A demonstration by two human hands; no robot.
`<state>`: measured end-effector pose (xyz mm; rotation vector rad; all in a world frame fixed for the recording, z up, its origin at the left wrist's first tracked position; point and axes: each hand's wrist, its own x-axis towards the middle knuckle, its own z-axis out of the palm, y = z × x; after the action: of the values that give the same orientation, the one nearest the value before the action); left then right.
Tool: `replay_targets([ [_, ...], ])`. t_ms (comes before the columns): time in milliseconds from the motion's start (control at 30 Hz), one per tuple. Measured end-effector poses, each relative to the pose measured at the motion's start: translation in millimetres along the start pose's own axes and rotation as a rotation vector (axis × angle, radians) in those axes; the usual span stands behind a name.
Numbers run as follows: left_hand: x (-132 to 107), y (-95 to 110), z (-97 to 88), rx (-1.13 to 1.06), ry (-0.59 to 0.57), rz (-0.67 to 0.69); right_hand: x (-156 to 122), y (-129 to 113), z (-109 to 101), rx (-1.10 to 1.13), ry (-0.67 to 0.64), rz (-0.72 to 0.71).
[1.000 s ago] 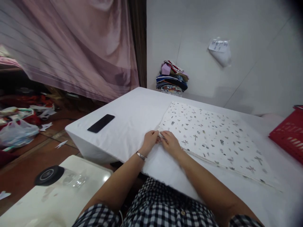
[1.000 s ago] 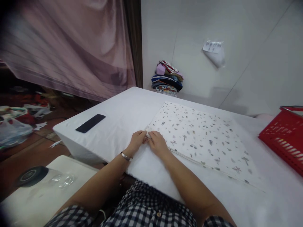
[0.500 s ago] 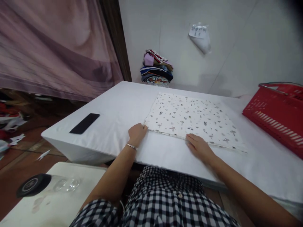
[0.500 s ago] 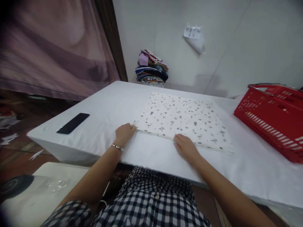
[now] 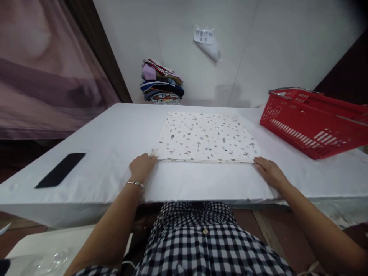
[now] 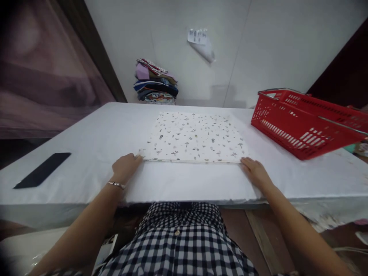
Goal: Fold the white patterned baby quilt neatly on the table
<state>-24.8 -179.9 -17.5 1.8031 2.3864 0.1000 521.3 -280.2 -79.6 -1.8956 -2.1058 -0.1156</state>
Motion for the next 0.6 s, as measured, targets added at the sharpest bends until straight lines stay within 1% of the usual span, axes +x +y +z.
replay_targets([
  [67,0.3,-1.1,-0.8,-0.013,0.005,-0.014,-9.8,18.9,-5.5,0.053,0.014,0.114],
  [100,0.5,-1.9,-0.5,-0.030,0.020,-0.019,-13.6,23.9,-8.1,0.095,0.022,0.180],
  [167,1.2,-3.8,1.5,-0.072,0.074,-0.004,-17.7,26.2,-13.2,0.197,0.043,0.333],
  [233,2.3,-5.5,4.7,-0.098,0.158,0.087,-16.7,21.9,-18.0,0.286,0.070,0.493],
  [300,4.6,-6.2,7.7,-0.098,0.241,0.252,-10.4,15.9,-22.8,0.324,0.094,0.607],
  [367,7.8,-5.3,9.5,-0.074,0.294,0.432,0.1,11.5,-27.9,0.299,0.092,0.661],
  [433,10.9,-2.9,10.2,-0.049,0.322,0.567,13.0,9.3,-32.7,0.261,0.026,0.687],
  [533,12.9,2.4,10.9,-0.064,0.340,0.685,32.3,8.1,-37.0,0.258,-0.117,0.723],
  [600,12.4,5.2,12.3,-0.086,0.290,0.741,42.3,7.8,-37.1,0.272,-0.174,0.732],
])
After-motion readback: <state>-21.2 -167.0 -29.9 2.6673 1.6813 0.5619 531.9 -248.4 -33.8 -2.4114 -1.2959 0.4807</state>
